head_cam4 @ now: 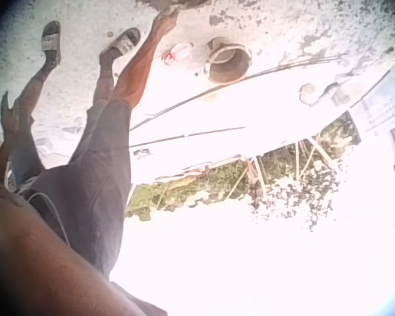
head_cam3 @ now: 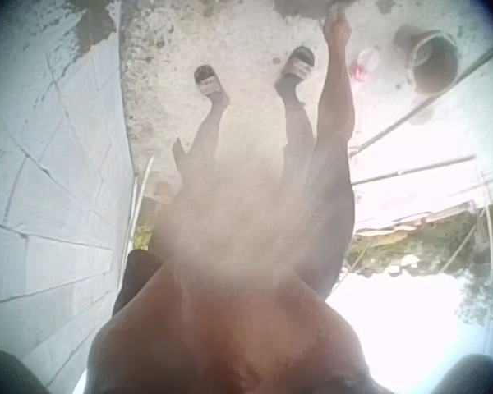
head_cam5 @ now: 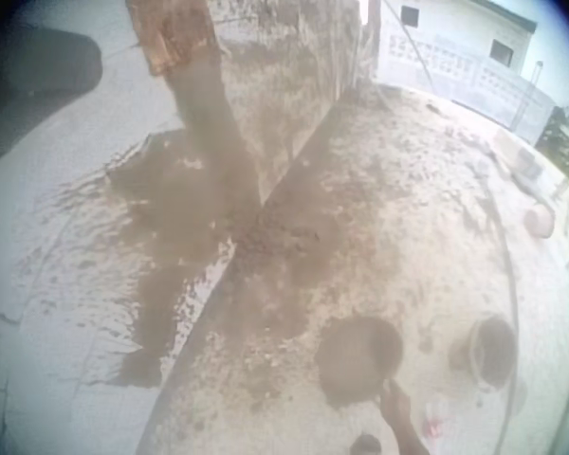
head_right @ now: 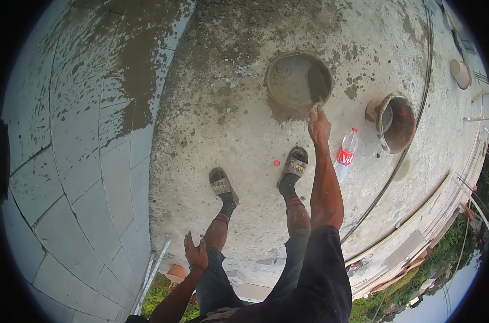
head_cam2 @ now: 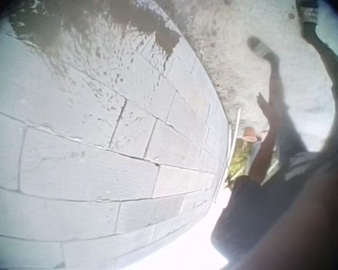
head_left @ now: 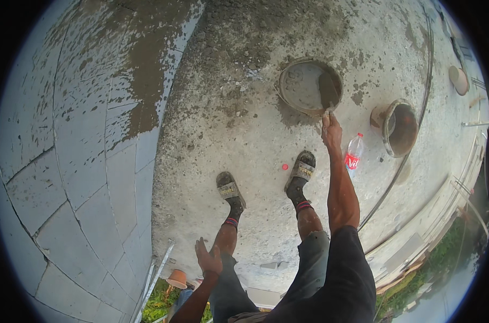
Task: The person scoops cement mortar from a bucket using a trowel and applies it onto a wall, then stirs the mortar and scoops more.
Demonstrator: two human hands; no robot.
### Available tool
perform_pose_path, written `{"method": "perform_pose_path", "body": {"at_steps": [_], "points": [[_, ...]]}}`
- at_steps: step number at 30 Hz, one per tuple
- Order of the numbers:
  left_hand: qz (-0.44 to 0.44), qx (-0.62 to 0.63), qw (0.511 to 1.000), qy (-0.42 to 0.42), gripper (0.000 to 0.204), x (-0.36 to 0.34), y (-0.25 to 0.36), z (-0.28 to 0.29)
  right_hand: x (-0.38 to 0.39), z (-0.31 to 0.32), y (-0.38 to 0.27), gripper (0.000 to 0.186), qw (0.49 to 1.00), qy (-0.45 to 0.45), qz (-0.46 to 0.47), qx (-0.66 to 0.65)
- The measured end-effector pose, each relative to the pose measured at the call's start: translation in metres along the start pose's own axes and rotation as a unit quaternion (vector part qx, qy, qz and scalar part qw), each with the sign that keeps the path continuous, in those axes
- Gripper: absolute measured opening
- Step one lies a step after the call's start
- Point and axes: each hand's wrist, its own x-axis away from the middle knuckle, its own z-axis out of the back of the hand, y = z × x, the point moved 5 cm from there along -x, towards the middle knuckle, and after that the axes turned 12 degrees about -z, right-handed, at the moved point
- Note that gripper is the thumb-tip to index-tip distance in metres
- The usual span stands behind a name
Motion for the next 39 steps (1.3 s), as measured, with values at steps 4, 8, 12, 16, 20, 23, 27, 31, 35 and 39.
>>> {"method": "perform_pose_path", "body": {"at_steps": [4,8,12,16,20,23,27,31,35,39], "points": [[0.04,-0.039,0.998,0.02,0.072,0.009,-0.002,0.018,0.025,-0.078,-0.029,0.044,0.893,-0.278,-0.216,-0.279],[0.038,-0.048,0.998,0.012,0.07,0.012,0.011,0.011,0.039,-0.063,-0.025,0.035,0.775,-0.356,-0.311,-0.419],[0.019,-0.065,0.998,0.006,0.07,0.012,0.013,0.011,0.076,-0.044,-0.045,0.034,0.708,-0.38,-0.338,-0.491],[0.0,-0.078,0.997,0.014,0.071,0.011,0.009,0.016,0.119,0.001,-0.081,0.057,0.727,-0.327,-0.299,-0.525],[-0.045,-0.09,0.995,0.008,0.071,0.013,-0.014,0.021,0.177,0.023,-0.133,0.056,0.778,-0.22,-0.25,-0.533],[-0.042,-0.079,0.996,0.012,0.069,0.015,-0.043,0.029,0.231,-0.017,-0.166,0.054,0.795,-0.169,-0.25,-0.526],[-0.012,-0.028,0.999,0.03,0.067,0.017,-0.08,0.05,0.331,-0.142,-0.211,0.055,0.795,-0.124,-0.241,-0.543],[0.018,0.02,0.999,0.019,0.066,0.017,-0.101,0.041,0.451,-0.251,-0.34,0.05,0.848,-0.172,-0.207,-0.457],[-0.114,-0.031,0.993,0.019,0.07,0.036,-0.127,0.039,0.563,-0.178,-0.488,0.046,0.718,-0.341,-0.14,-0.591],[-0.146,-0.126,0.979,-0.066,0.075,0.036,-0.13,0.027,0.569,-0.075,-0.465,0.054,0.631,-0.405,-0.216,-0.626]]}}
